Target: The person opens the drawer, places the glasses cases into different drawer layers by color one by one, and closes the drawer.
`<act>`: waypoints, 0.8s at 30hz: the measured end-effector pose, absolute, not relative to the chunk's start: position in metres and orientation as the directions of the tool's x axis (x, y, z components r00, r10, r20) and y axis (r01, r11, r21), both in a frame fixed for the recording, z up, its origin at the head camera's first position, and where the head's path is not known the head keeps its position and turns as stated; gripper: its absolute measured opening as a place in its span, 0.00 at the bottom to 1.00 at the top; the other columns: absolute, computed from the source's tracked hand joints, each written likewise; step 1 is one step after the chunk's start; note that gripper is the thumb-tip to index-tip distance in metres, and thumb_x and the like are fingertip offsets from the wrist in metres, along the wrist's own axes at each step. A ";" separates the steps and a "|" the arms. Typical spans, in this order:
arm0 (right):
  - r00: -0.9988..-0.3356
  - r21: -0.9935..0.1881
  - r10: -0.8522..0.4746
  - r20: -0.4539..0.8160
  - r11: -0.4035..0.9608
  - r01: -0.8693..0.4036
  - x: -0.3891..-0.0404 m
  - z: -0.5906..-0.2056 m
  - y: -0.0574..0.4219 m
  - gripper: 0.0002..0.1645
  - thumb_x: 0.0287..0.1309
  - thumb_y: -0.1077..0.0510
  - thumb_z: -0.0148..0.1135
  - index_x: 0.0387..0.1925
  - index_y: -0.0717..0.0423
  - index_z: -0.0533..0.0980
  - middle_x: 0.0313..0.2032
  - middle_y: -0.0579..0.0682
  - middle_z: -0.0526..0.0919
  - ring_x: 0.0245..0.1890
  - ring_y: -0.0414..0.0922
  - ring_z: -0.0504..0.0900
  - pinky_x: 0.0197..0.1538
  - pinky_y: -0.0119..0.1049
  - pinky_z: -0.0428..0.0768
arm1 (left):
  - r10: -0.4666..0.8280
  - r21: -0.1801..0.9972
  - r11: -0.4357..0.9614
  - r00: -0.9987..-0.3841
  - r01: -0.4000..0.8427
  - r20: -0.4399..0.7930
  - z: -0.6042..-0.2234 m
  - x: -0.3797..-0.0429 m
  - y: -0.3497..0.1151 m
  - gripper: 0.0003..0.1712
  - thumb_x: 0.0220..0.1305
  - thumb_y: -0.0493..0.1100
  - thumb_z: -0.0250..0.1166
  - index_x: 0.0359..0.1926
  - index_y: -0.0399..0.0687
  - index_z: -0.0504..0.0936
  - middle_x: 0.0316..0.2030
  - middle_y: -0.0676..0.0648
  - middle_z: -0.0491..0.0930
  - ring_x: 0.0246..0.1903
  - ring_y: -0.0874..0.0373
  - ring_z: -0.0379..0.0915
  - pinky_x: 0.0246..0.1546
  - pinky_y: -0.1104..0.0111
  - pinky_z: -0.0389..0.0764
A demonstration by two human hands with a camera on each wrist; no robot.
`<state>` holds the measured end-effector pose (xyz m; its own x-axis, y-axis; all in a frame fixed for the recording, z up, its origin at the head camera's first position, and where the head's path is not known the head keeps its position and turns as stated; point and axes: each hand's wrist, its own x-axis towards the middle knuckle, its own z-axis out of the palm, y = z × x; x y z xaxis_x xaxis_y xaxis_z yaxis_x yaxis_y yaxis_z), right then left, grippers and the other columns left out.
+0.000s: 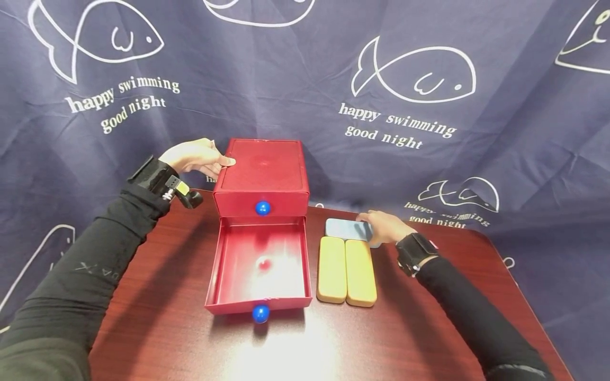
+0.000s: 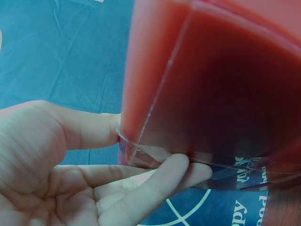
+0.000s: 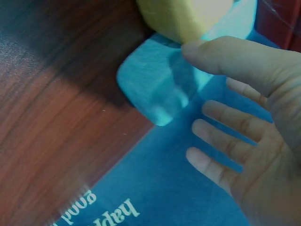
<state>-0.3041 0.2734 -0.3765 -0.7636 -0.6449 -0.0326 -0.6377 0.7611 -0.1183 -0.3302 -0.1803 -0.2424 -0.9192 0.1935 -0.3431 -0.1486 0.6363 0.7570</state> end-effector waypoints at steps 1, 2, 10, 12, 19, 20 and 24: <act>-0.766 -0.121 -0.642 -0.030 0.763 -0.634 -0.305 -0.379 0.274 0.37 0.26 0.58 0.76 0.47 0.56 0.75 0.38 0.53 0.78 0.37 0.52 0.75 0.36 0.44 0.75 | 0.194 0.758 0.636 -0.919 -0.148 -0.342 -0.243 -0.330 -0.180 0.23 0.62 0.43 0.59 0.49 0.27 0.70 0.34 0.42 0.79 0.34 0.54 0.80 0.47 0.58 0.77; -0.771 -0.123 -0.636 -0.030 0.768 -0.629 -0.306 -0.381 0.274 0.37 0.25 0.58 0.76 0.48 0.56 0.75 0.38 0.53 0.78 0.37 0.52 0.75 0.35 0.44 0.75 | 0.193 0.758 0.635 -0.919 -0.149 -0.343 -0.243 -0.330 -0.180 0.23 0.62 0.43 0.60 0.49 0.27 0.70 0.34 0.42 0.79 0.34 0.54 0.80 0.47 0.58 0.77; -0.793 -0.111 -0.608 -0.048 0.792 -0.600 -0.314 -0.392 0.275 0.43 0.23 0.62 0.76 0.52 0.55 0.73 0.41 0.55 0.77 0.38 0.50 0.74 0.35 0.45 0.76 | 0.190 0.755 0.639 -0.920 -0.150 -0.343 -0.242 -0.329 -0.182 0.23 0.62 0.43 0.60 0.49 0.27 0.70 0.37 0.40 0.78 0.36 0.54 0.79 0.49 0.57 0.76; -0.792 -0.118 -0.608 -0.051 0.791 -0.600 -0.315 -0.394 0.275 0.43 0.24 0.63 0.76 0.52 0.56 0.72 0.42 0.56 0.77 0.39 0.51 0.74 0.36 0.45 0.76 | 0.189 0.752 0.641 -0.919 -0.151 -0.345 -0.242 -0.329 -0.182 0.23 0.62 0.44 0.60 0.50 0.27 0.70 0.38 0.40 0.78 0.36 0.54 0.79 0.49 0.58 0.76; -0.797 -0.120 -0.600 -0.067 0.798 -0.590 -0.318 -0.399 0.274 0.46 0.24 0.67 0.75 0.55 0.56 0.70 0.45 0.58 0.76 0.42 0.54 0.74 0.36 0.46 0.77 | 0.185 0.753 0.638 -0.919 -0.157 -0.349 -0.242 -0.330 -0.182 0.24 0.62 0.44 0.60 0.50 0.27 0.70 0.36 0.41 0.78 0.34 0.55 0.79 0.47 0.59 0.77; -0.800 -0.117 -0.595 -0.072 0.802 -0.586 -0.319 -0.400 0.274 0.47 0.23 0.67 0.75 0.55 0.56 0.70 0.45 0.59 0.76 0.42 0.54 0.74 0.35 0.46 0.77 | 0.185 0.754 0.637 -0.918 -0.159 -0.350 -0.242 -0.330 -0.182 0.24 0.61 0.44 0.60 0.50 0.27 0.70 0.36 0.41 0.79 0.34 0.55 0.79 0.48 0.59 0.77; -0.811 -0.096 -0.577 -0.095 0.816 -0.570 -0.324 -0.407 0.274 0.51 0.20 0.66 0.76 0.57 0.54 0.69 0.46 0.59 0.75 0.43 0.54 0.74 0.36 0.47 0.77 | 0.190 0.760 0.630 -0.916 -0.161 -0.353 -0.243 -0.331 -0.181 0.25 0.61 0.44 0.61 0.51 0.27 0.70 0.36 0.41 0.79 0.34 0.55 0.80 0.47 0.59 0.77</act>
